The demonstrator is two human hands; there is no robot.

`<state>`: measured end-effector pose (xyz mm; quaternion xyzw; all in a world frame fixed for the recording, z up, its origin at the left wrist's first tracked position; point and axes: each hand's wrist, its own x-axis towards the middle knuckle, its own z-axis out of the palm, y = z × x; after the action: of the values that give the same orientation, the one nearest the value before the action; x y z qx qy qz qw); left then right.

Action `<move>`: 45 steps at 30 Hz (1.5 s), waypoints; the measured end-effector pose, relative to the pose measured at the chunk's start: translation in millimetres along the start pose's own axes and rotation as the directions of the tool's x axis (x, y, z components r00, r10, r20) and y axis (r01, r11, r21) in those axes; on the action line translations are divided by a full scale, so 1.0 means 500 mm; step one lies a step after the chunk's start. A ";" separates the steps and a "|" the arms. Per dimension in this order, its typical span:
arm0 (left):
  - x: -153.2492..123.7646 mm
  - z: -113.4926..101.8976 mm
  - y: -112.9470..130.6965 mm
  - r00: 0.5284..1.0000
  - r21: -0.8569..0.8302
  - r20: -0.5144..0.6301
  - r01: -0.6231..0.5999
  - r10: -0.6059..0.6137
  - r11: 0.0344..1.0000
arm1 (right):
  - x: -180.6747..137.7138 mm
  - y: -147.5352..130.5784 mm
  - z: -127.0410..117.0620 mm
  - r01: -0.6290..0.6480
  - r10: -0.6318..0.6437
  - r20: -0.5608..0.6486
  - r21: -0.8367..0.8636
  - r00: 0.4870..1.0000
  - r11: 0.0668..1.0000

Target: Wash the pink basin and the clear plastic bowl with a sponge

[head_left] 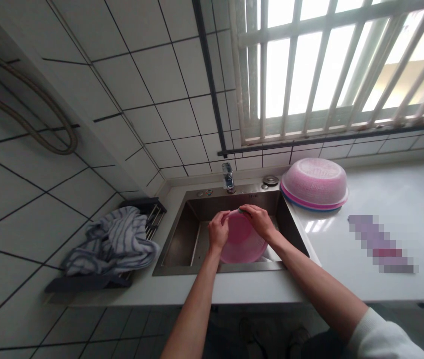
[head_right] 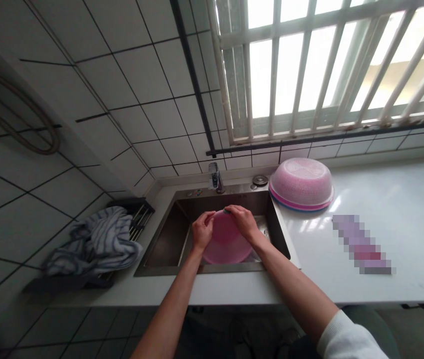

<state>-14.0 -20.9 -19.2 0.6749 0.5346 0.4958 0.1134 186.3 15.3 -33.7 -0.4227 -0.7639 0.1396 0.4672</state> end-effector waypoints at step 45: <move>0.009 -0.018 0.005 0.995 0.064 0.026 0.090 -0.092 0.994 | 0.000 -0.007 -0.018 -0.054 0.054 0.012 0.005 0.998 0.999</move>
<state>-20.1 -21.7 -10.8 0.6602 0.5784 0.4633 0.1221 191.9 11.7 -26.8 -0.4409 -0.7546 0.1567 0.4601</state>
